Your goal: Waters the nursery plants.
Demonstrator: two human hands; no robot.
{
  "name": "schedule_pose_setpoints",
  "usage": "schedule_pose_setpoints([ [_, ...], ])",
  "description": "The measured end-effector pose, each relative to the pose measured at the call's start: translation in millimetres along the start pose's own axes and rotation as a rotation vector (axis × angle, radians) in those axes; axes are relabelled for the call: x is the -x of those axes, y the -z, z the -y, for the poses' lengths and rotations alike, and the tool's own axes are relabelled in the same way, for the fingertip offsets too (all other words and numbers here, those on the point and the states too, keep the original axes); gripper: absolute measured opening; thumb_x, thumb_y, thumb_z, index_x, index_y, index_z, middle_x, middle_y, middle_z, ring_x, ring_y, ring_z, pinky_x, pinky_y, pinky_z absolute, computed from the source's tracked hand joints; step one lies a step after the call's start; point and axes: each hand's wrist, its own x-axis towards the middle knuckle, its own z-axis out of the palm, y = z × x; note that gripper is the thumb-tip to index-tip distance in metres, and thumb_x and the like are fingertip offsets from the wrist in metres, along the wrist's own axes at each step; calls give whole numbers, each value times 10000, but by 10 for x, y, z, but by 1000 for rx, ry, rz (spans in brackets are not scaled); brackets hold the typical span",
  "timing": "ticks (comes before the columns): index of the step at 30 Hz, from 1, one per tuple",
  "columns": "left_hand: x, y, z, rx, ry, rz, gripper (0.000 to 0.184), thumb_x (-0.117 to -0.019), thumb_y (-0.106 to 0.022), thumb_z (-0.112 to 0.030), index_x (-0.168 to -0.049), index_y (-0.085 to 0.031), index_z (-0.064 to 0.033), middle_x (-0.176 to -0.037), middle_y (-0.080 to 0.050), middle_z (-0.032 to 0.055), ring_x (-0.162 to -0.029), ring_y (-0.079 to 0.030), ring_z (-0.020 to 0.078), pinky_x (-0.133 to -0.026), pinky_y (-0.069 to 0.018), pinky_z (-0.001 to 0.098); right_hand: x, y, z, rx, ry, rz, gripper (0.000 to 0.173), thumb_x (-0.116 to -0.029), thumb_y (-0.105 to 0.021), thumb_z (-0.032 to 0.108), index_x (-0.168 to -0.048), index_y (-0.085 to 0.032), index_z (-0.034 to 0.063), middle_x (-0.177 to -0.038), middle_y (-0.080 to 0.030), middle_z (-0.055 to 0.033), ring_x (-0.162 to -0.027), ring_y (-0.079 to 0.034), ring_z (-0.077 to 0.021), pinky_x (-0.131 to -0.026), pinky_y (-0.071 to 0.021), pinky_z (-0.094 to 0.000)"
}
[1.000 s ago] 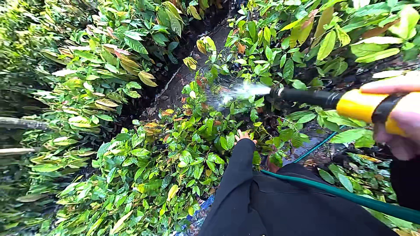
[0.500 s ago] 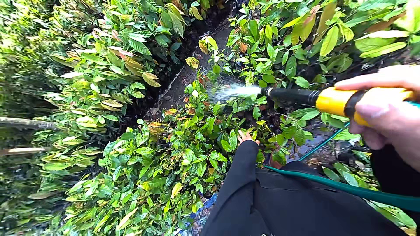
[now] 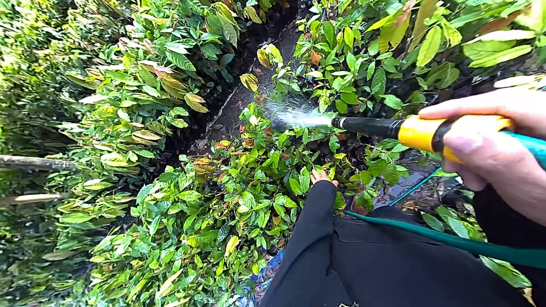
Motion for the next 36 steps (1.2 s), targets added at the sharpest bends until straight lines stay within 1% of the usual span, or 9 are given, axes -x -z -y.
schedule_pose_setpoints([
  [4,-8,-24,27,-1,-2,8,879,-883,-740,-530,-1613,-369,-210,-1740,-73,160,-1573,-198,411,-1200,-351,586,9,-37,23,25,9,-11,435,-990,-584,505,-1277,-693,198,-770,-659,78,-497,-547,-15,-395,-458,-225],
  [15,3,-22,63,-5,-20,-6,854,-886,-738,-509,-1604,-387,-209,-1736,-99,161,-1567,-218,410,-1200,-360,571,51,-74,46,11,7,-14,419,-987,-592,486,-1267,-698,192,-747,-651,88,-489,-541,-9,-390,-452,-217],
  [19,24,-2,67,-15,-43,1,864,-893,-728,-512,-1609,-377,-180,-1729,-108,191,-1566,-212,423,-1227,-326,547,73,-75,45,105,-28,-104,441,-996,-582,476,-1310,-674,181,-826,-685,28,-531,-583,-55,-439,-493,-274],
  [22,13,-14,65,-16,-39,3,871,-891,-730,-517,-1611,-374,-180,-1731,-105,185,-1567,-212,418,-1229,-325,544,72,-11,-4,82,-59,-99,443,-1005,-576,472,-1317,-660,169,-837,-688,18,-521,-582,-59,-416,-494,-271],
  [25,12,-25,68,-21,-31,9,875,-889,-725,-522,-1614,-368,-185,-1733,-98,177,-1571,-208,408,-1236,-314,538,95,71,-34,59,-121,-67,436,-1007,-554,470,-1292,-668,160,-773,-669,15,-475,-567,-73,-380,-483,-278],
  [27,4,-40,79,-23,-29,6,868,-891,-723,-524,-1612,-372,-190,-1732,-106,178,-1569,-213,411,-1229,-323,543,114,75,-36,69,-142,-86,469,-1013,-548,474,-1332,-641,143,-767,-671,4,-484,-573,-82,-401,-490,-286],
  [29,-4,-52,86,-25,-34,2,867,-889,-725,-522,-1609,-378,-187,-1731,-107,182,-1568,-213,412,-1233,-318,538,121,99,-42,26,-150,-71,478,-1015,-550,475,-1353,-621,144,-761,-661,22,-483,-568,-63,-397,-490,-259],
  [31,-11,-51,82,-30,-36,4,869,-887,-725,-523,-1609,-377,-187,-1731,-106,181,-1567,-215,410,-1236,-315,534,131,146,-46,-7,-162,-41,457,-1018,-550,475,-1334,-622,153,-754,-650,39,-475,-566,-45,-389,-497,-236],
  [36,-13,-59,31,-43,-30,6,850,-893,-720,-519,-1603,-391,-190,-1732,-116,170,-1567,-223,401,-1233,-319,527,149,170,-70,-33,-147,-90,445,-1009,-576,437,-1326,-643,132,-753,-656,34,-473,-556,-51,-389,-484,-241],
])
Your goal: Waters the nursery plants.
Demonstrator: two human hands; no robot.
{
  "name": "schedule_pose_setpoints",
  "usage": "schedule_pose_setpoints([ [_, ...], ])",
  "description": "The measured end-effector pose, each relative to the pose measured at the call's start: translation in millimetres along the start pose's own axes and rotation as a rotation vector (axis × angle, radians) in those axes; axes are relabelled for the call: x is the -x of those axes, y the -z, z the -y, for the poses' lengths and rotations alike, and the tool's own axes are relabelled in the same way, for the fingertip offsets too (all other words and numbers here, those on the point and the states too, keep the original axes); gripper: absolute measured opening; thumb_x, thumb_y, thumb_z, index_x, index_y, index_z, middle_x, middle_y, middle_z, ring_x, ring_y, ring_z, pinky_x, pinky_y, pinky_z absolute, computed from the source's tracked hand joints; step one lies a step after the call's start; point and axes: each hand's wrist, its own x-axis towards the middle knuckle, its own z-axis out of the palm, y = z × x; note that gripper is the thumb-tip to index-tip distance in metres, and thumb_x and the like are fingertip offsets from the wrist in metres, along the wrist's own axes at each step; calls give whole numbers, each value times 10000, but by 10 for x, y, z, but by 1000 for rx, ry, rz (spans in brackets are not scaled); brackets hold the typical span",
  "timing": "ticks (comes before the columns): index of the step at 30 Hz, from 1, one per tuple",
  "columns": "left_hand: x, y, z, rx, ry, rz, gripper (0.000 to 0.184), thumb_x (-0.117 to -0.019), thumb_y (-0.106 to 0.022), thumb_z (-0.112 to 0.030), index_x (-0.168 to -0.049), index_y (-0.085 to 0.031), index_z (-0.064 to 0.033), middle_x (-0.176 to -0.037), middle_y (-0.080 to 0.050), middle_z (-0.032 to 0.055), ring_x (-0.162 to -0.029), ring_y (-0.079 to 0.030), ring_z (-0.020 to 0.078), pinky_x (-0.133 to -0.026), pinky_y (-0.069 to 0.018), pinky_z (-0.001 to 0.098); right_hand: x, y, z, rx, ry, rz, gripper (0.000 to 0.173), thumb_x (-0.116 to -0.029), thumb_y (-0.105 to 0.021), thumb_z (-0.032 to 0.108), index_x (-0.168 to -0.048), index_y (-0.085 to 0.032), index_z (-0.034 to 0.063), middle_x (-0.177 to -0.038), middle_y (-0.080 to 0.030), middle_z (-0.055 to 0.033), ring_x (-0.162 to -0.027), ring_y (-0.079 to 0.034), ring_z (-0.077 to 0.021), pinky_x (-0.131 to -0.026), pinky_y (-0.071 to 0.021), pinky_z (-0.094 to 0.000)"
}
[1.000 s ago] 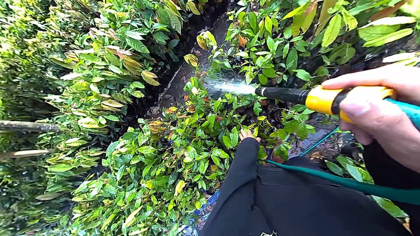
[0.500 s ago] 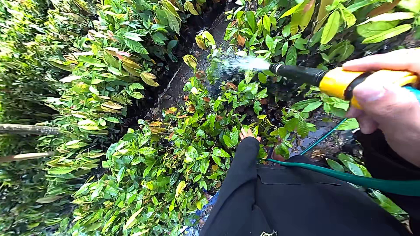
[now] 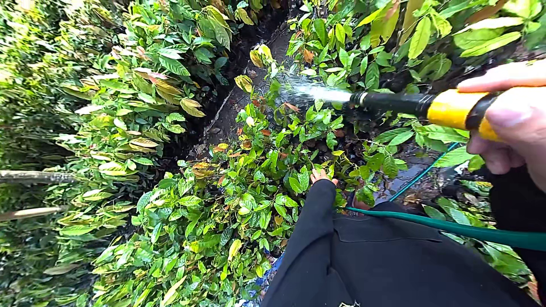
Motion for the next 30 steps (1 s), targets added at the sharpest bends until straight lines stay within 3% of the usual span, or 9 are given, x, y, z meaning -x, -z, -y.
schedule_pose_setpoints([
  [5,5,-8,2,1,-4,-9,845,-889,-727,-523,-1596,-403,-194,-1729,-123,178,-1559,-240,405,-1230,-324,528,12,-4,-44,42,11,-60,438,-1008,-566,461,-1304,-661,153,-774,-662,28,-477,-550,-54,-381,-465,-251],
  [10,34,20,-11,12,-2,-11,832,-890,-731,-523,-1587,-422,-189,-1728,-126,179,-1555,-249,409,-1226,-331,531,-83,-3,14,15,22,5,405,-998,-570,480,-1252,-687,187,-734,-642,61,-457,-539,-37,-366,-461,-239],
  [18,-6,-14,-40,-1,10,-2,834,-889,-724,-526,-1591,-412,-202,-1730,-126,165,-1558,-250,393,-1232,-324,516,-157,-82,-74,-2,123,-3,396,-1013,-567,454,-1242,-701,160,-707,-660,31,-426,-530,-78,-353,-451,-267],
  [22,-12,-20,-23,0,12,0,822,-895,-720,-517,-1591,-414,-205,-1729,-131,168,-1556,-253,400,-1228,-328,527,-157,-126,-59,-43,169,6,360,-1017,-585,402,-1238,-711,147,-751,-661,44,-450,-521,-43,-360,-445,-234],
  [30,-23,-14,-85,-20,12,12,818,-901,-712,-523,-1589,-415,-195,-1727,-140,169,-1550,-269,398,-1223,-335,525,-110,-126,-43,-14,157,-4,402,-993,-604,451,-1214,-718,136,-765,-670,56,-483,-552,-30,-390,-474,-238],
])
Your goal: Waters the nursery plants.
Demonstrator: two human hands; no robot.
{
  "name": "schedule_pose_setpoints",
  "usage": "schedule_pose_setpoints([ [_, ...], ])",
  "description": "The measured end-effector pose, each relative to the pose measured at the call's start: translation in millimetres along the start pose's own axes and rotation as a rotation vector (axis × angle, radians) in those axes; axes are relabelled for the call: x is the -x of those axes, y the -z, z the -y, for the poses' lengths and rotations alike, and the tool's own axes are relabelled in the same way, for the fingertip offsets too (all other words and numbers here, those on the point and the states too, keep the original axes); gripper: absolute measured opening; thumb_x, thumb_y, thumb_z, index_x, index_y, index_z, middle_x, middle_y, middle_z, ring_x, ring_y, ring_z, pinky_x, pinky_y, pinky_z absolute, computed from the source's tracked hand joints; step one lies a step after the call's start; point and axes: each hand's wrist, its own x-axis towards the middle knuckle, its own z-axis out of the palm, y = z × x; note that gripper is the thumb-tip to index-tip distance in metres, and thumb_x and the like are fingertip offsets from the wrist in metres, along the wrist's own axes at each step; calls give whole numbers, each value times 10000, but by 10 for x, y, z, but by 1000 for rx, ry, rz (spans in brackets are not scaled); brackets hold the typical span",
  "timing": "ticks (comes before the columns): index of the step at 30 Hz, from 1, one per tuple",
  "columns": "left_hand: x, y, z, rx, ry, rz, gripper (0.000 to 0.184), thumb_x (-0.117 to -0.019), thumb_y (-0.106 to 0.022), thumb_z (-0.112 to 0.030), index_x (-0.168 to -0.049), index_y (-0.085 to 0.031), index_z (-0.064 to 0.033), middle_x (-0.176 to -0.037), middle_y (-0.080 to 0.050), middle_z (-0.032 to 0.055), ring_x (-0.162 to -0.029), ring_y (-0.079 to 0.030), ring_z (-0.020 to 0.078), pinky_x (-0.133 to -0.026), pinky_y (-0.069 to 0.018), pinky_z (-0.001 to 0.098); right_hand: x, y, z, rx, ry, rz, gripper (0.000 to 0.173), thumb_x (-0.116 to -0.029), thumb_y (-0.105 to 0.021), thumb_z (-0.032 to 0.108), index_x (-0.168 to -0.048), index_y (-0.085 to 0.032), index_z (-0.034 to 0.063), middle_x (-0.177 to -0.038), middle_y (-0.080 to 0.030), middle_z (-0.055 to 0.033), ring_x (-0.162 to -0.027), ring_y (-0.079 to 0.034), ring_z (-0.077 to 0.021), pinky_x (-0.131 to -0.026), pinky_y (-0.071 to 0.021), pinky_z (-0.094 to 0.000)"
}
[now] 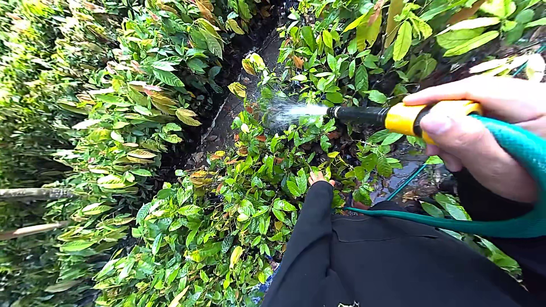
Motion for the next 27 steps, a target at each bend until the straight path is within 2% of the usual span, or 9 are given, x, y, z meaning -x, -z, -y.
schedule_pose_setpoints([
  [4,-7,-18,-7,-7,-9,-5,815,-903,-708,-527,-1590,-414,-200,-1725,-143,175,-1544,-280,401,-1217,-342,528,0,57,-28,30,-22,-11,394,-1004,-582,461,-1216,-719,158,-772,-677,54,-476,-554,-40,-385,-474,-247],
  [8,-18,-42,-2,4,-9,-8,811,-896,-721,-521,-1580,-431,-197,-1723,-149,180,-1541,-287,403,-1213,-349,530,-19,122,-44,57,-50,-76,402,-1021,-563,439,-1262,-681,140,-855,-683,26,-539,-568,-36,-437,-484,-244],
  [11,5,-16,12,13,-20,-9,799,-899,-722,-511,-1573,-441,-187,-1717,-162,191,-1536,-291,412,-1211,-348,542,-14,192,-35,34,-107,-50,378,-1025,-542,454,-1253,-681,187,-775,-644,64,-478,-538,-17,-375,-453,-212],
  [14,11,-7,11,1,-19,-8,802,-900,-722,-512,-1576,-438,-185,-1714,-171,192,-1534,-298,408,-1213,-348,533,11,177,-56,51,-111,-107,415,-1026,-534,479,-1276,-668,176,-785,-655,39,-477,-536,-37,-385,-450,-235],
  [27,-10,-30,20,-13,-16,-7,792,-907,-714,-508,-1580,-432,-198,-1719,-168,176,-1534,-304,397,-1213,-351,524,61,195,-92,-13,-115,-92,399,-1024,-544,466,-1264,-675,176,-753,-637,70,-468,-524,-19,-373,-443,-209],
])
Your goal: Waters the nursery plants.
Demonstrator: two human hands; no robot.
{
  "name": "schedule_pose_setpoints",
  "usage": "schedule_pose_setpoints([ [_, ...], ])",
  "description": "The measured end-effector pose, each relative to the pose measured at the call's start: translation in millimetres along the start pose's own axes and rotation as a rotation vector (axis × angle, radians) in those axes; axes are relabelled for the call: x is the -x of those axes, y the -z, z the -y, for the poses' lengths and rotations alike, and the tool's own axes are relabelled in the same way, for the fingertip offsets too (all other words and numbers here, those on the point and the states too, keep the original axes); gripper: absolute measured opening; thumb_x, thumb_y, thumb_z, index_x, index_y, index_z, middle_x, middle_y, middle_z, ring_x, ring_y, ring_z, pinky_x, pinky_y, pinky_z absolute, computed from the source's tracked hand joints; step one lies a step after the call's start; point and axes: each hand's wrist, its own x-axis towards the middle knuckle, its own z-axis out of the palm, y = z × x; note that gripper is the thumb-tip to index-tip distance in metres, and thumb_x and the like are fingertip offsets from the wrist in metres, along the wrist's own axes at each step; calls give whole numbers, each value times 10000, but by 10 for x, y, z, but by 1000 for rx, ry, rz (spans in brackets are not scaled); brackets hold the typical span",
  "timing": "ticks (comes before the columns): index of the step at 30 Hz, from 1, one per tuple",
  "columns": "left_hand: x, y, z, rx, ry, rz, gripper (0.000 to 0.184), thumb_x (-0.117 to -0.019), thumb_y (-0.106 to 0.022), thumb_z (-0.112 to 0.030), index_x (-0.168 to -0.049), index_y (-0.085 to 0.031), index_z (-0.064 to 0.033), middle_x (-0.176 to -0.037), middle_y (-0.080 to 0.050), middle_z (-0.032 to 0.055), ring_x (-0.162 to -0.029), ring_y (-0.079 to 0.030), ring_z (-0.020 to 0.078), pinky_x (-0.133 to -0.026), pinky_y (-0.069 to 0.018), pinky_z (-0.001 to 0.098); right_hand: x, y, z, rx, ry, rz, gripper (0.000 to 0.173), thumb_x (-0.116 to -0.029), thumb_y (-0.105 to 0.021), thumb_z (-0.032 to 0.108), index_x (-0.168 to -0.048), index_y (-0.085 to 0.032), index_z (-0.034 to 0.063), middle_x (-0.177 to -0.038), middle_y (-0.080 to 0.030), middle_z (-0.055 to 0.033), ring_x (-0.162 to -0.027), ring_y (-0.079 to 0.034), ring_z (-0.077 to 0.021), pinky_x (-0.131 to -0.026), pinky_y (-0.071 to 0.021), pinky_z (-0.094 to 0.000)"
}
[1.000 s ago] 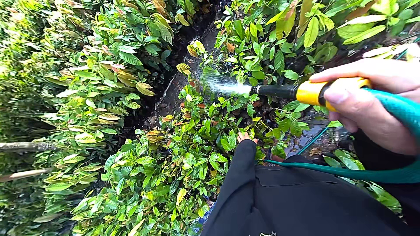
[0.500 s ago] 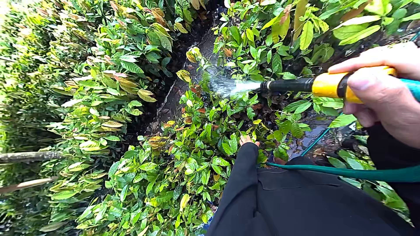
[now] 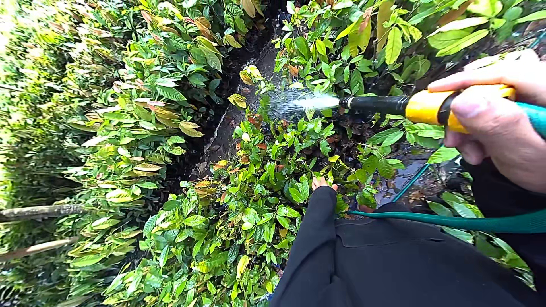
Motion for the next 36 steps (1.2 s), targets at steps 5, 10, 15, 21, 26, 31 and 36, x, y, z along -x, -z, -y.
schedule_pose_setpoints([
  [5,13,7,-9,0,-3,5,792,-910,-710,-511,-1580,-432,-192,-1719,-163,178,-1533,-308,395,-1212,-355,519,22,3,-3,-4,-10,1,401,-1023,-546,470,-1266,-680,181,-751,-641,66,-463,-527,-28,-369,-445,-219],
  [10,0,-13,-1,11,-5,1,783,-910,-713,-507,-1574,-441,-194,-1716,-178,178,-1528,-316,397,-1208,-358,523,17,-23,22,38,-14,-106,436,-1026,-557,454,-1284,-662,119,-797,-672,23,-511,-565,-38,-420,-486,-237],
  [15,46,12,4,21,-13,2,779,-918,-708,-500,-1575,-440,-178,-1716,-176,184,-1533,-303,407,-1213,-348,535,41,36,-10,16,-7,-46,397,-1025,-563,446,-1271,-664,150,-786,-650,59,-489,-554,-16,-389,-476,-202],
  [21,37,11,1,7,-8,4,774,-922,-700,-506,-1579,-435,-194,-1718,-173,178,-1536,-303,393,-1216,-346,525,47,57,-15,54,-34,-41,409,-1018,-559,471,-1272,-668,169,-753,-647,50,-469,-546,-33,-379,-468,-225],
  [26,37,8,2,-2,-5,5,772,-917,-704,-507,-1576,-440,-202,-1716,-175,182,-1529,-315,395,-1211,-352,522,33,54,-38,65,8,-51,419,-1020,-555,457,-1267,-669,138,-802,-650,25,-487,-538,-47,-397,-467,-245],
  [31,21,-8,-11,-14,-6,6,775,-919,-700,-508,-1578,-435,-199,-1717,-170,183,-1530,-313,397,-1210,-353,525,58,22,-40,75,19,-87,402,-1028,-550,449,-1271,-673,155,-799,-646,23,-480,-534,-51,-391,-458,-247],
  [36,24,-2,-27,-10,-2,9,783,-915,-705,-517,-1578,-435,-200,-1717,-174,178,-1526,-321,396,-1205,-360,527,48,45,-45,99,28,-84,412,-1023,-550,456,-1265,-678,147,-805,-657,15,-489,-538,-57,-402,-457,-258],
])
